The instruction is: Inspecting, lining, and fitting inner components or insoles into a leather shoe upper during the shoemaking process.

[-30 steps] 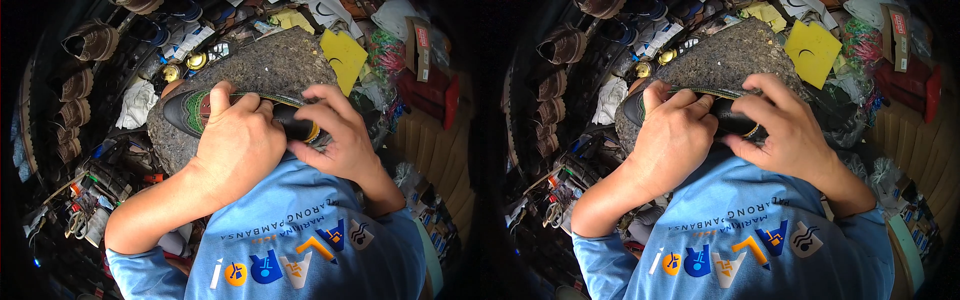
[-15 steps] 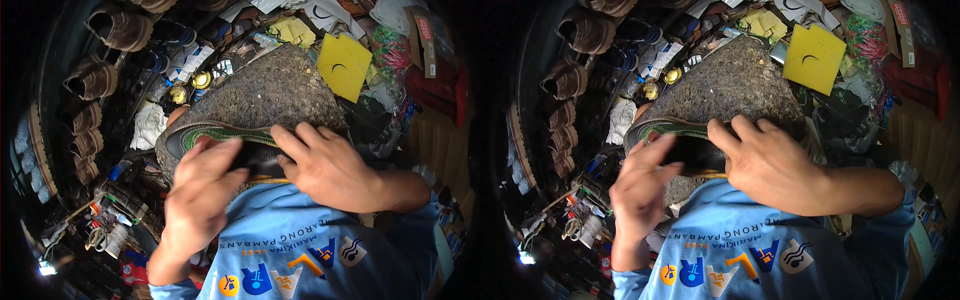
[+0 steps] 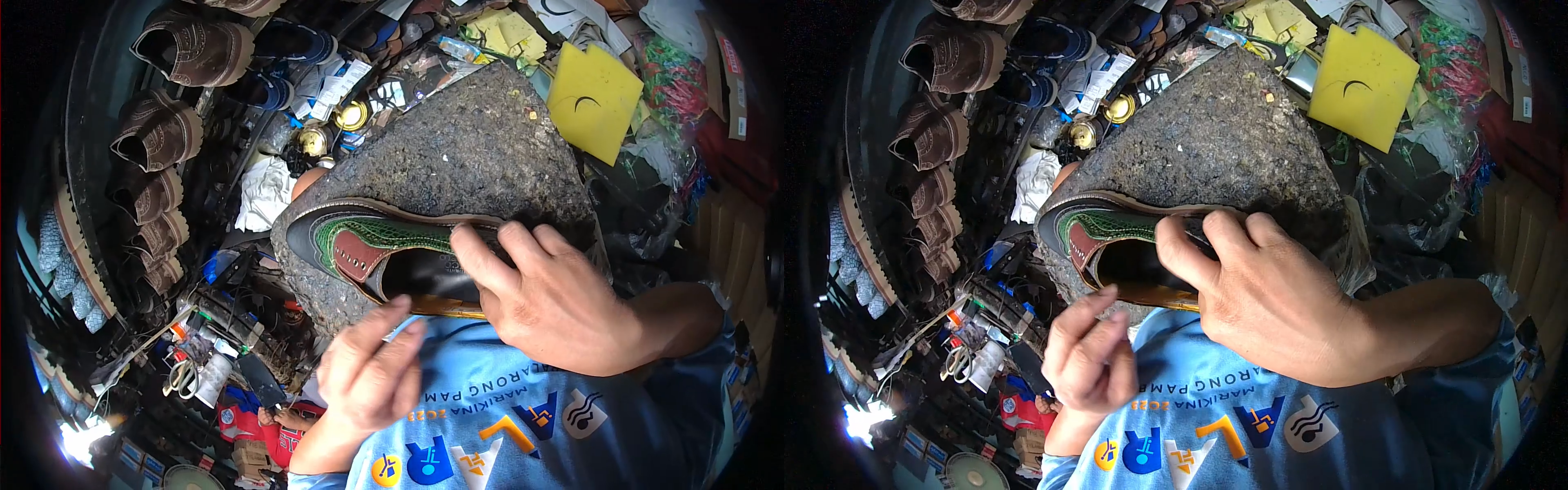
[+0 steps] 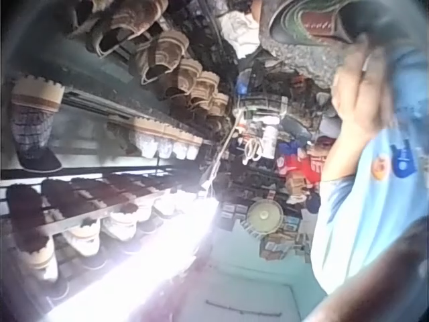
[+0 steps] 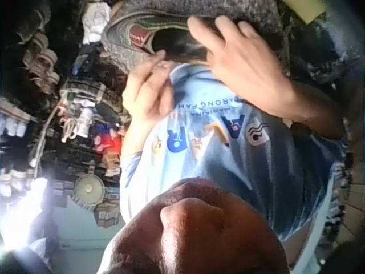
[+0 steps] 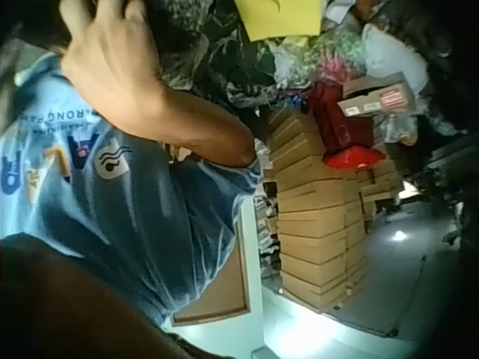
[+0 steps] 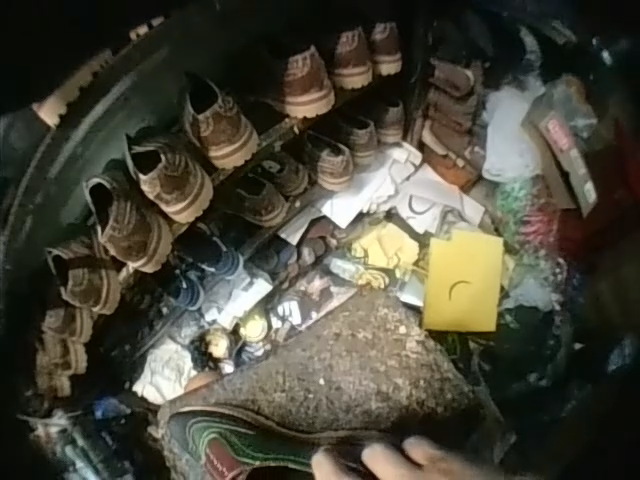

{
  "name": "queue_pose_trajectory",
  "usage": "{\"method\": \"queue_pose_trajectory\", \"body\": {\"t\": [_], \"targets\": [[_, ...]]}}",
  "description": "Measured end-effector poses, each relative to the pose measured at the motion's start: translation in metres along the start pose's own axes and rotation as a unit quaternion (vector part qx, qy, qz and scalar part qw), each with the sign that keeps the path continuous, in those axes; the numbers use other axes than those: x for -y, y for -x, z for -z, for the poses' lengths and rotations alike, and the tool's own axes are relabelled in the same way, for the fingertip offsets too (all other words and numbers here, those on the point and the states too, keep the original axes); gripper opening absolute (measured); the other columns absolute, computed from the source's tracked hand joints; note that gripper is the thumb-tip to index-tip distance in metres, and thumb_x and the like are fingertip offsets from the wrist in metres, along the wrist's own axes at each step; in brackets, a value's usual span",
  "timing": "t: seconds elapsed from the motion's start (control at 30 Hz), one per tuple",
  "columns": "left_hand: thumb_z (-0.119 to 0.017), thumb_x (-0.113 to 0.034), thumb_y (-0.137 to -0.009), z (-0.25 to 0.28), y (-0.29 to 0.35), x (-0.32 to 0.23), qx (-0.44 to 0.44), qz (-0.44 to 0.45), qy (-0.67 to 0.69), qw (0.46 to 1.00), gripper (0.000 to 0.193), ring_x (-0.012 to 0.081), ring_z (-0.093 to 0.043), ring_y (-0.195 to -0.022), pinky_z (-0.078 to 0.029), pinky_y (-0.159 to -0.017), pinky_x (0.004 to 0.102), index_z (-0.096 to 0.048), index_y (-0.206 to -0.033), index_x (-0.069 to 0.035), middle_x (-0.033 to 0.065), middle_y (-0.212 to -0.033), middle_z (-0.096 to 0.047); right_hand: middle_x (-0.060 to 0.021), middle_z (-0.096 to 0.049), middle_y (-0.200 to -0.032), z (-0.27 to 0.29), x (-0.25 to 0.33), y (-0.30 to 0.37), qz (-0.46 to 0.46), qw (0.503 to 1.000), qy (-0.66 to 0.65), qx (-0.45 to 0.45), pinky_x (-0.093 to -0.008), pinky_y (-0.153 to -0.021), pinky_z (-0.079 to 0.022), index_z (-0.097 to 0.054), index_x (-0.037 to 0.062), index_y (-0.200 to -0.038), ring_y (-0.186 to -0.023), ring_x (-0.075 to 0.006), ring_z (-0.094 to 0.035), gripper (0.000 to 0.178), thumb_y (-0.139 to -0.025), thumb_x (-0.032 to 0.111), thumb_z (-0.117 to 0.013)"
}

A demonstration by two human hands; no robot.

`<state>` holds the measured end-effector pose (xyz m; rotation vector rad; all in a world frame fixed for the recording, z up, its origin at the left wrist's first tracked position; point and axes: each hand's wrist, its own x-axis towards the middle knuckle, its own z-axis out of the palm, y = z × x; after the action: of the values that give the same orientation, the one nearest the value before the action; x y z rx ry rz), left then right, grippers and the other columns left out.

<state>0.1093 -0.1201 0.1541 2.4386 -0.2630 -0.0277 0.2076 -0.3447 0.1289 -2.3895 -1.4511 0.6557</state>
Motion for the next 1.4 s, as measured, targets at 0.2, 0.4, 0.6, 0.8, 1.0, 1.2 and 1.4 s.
{"method": "queue_pose_trajectory", "body": {"t": [0.2,0.4,0.6,0.8,1.0,1.2,1.4], "targets": [[-0.076,-0.017,-0.085,-0.025,-0.020,-0.032,0.254,0.130,-0.035,0.958,0.044,0.0357,-0.072,-0.070,-0.060,-0.055,0.0432,-0.060,-0.121,0.002,0.0211,-0.116,-0.068,-0.0009,-0.052,-0.135,0.004,-0.003,-0.001,0.106,0.988,0.103,-0.034,-0.0434,-0.093,-0.045,-0.077,0.0022,-0.091,-0.113,-0.0285,-0.053,0.026,-0.082,0.024,-0.065],[-0.063,-0.010,-0.088,-0.049,-0.007,-0.020,0.142,0.045,-0.120,0.982,0.014,0.0231,-0.070,-0.058,-0.057,-0.049,0.0346,-0.060,-0.100,-0.003,0.0133,-0.099,-0.069,-0.0084,-0.065,-0.083,0.012,-0.017,-0.013,0.194,0.966,0.168,-0.006,-0.0573,-0.112,-0.041,-0.077,0.0030,-0.085,-0.095,-0.0296,-0.062,0.022,-0.084,0.020,-0.063],[-0.062,-0.014,-0.083,-0.040,0.003,-0.001,0.111,-0.022,-0.090,0.990,0.013,0.0214,-0.068,-0.061,-0.056,-0.053,0.0348,-0.060,-0.094,-0.009,0.0050,-0.082,-0.058,-0.0119,-0.071,-0.104,0.007,-0.029,-0.015,0.248,0.964,0.077,-0.058,-0.0672,-0.118,-0.035,-0.073,0.0069,-0.099,-0.115,-0.0341,-0.067,0.024,-0.083,0.025,-0.072],[-0.068,-0.016,-0.075,0.018,-0.008,0.015,0.120,-0.192,-0.067,0.972,0.023,0.0207,-0.058,-0.058,-0.049,-0.052,0.0368,-0.065,-0.097,-0.008,0.0051,-0.083,-0.055,-0.0197,-0.051,-0.152,-0.042,-0.052,-0.046,-0.195,0.611,-0.755,-0.138,-0.0543,-0.116,-0.040,-0.042,-0.0035,-0.150,-0.140,-0.0305,-0.051,0.102,-0.090,0.078,-0.057],[-0.073,-0.008,-0.078,0.032,0.011,-0.008,0.133,-0.159,-0.084,0.975,0.035,0.0235,-0.069,-0.073,-0.058,-0.066,0.0350,-0.068,-0.112,-0.001,0.0132,-0.118,-0.070,-0.0182,-0.060,-0.141,-0.066,-0.036,-0.097,0.050,0.426,-0.887,-0.173,-0.0483,-0.107,-0.054,-0.045,0.0027,-0.150,-0.125,-0.0304,-0.064,0.125,-0.069,0.098,-0.050],[-0.077,-0.016,-0.087,0.004,0.017,-0.010,0.139,0.047,-0.032,0.989,0.069,0.0367,-0.074,-0.073,-0.061,-0.066,0.0448,-0.045,-0.144,0.005,0.0250,-0.138,-0.062,-0.0136,-0.063,-0.136,-0.076,-0.045,-0.095,0.007,0.434,-0.871,-0.229,-0.0464,-0.105,-0.056,-0.047,0.0037,-0.148,-0.123,-0.0264,-0.065,0.119,-0.072,0.095,-0.054],[-0.064,-0.011,-0.089,-0.030,0.026,-0.001,0.180,0.111,-0.089,0.973,0.045,0.0427,-0.072,-0.074,-0.060,-0.061,0.0493,-0.050,-0.128,0.005,0.0298,-0.124,-0.068,-0.0108,-0.063,-0.138,-0.085,-0.042,-0.102,0.001,0.419,-0.879,-0.227,-0.0442,-0.107,-0.053,-0.050,0.0073,-0.148,-0.123,-0.0233,-0.064,0.103,-0.082,0.086,-0.054]]}}
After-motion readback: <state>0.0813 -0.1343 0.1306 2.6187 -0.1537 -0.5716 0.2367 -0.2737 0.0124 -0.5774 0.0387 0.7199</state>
